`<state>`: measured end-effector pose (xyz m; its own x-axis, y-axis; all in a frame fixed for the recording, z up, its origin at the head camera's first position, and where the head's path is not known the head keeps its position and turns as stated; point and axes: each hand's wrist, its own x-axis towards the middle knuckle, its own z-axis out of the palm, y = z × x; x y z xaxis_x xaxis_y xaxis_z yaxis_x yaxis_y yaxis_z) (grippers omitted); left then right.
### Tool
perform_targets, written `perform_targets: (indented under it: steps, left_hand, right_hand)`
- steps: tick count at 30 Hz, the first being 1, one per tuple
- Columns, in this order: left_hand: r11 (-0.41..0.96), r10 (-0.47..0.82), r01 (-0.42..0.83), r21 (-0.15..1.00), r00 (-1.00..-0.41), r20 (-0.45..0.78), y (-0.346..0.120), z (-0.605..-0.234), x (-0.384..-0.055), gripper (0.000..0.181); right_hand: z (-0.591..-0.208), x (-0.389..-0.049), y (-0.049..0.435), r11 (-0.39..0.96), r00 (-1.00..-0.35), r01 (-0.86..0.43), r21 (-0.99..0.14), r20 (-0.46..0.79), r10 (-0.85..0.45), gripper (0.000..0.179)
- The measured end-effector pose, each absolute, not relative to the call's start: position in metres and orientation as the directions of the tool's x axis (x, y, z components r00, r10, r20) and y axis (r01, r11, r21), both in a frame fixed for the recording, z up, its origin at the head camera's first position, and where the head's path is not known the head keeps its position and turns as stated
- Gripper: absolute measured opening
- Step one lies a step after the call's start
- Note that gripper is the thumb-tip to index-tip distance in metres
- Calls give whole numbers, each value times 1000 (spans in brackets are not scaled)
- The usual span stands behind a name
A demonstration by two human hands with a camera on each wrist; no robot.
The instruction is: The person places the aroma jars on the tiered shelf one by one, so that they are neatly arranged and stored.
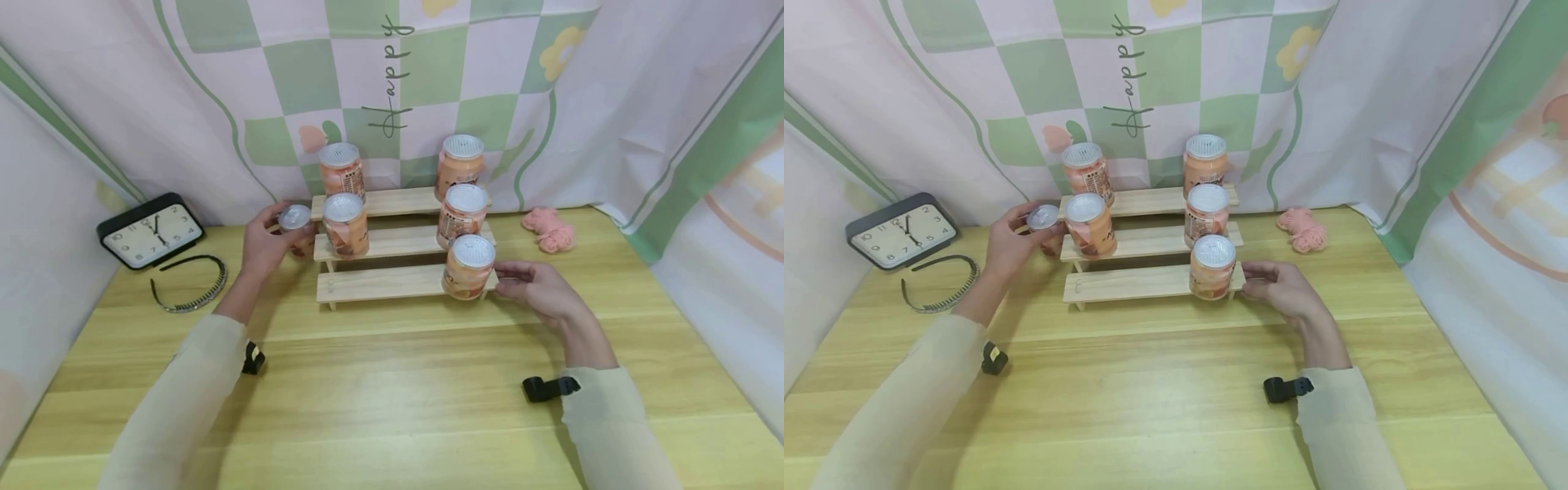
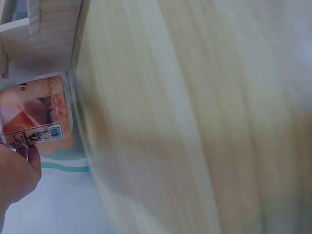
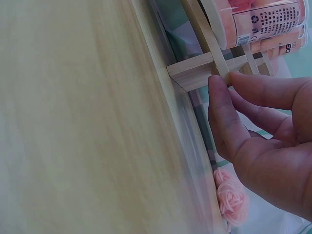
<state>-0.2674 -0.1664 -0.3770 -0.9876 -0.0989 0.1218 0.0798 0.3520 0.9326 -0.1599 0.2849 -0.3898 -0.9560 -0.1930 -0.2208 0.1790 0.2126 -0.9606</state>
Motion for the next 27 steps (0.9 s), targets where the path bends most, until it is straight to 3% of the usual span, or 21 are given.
perform_targets:
  steps: [27]
  left_hand:
    - [363,-69,172,916,-975,211,-190,-359,-215,63]
  right_hand:
    - [-390,-160,286,215,-956,177,-961,-219,-193,60]
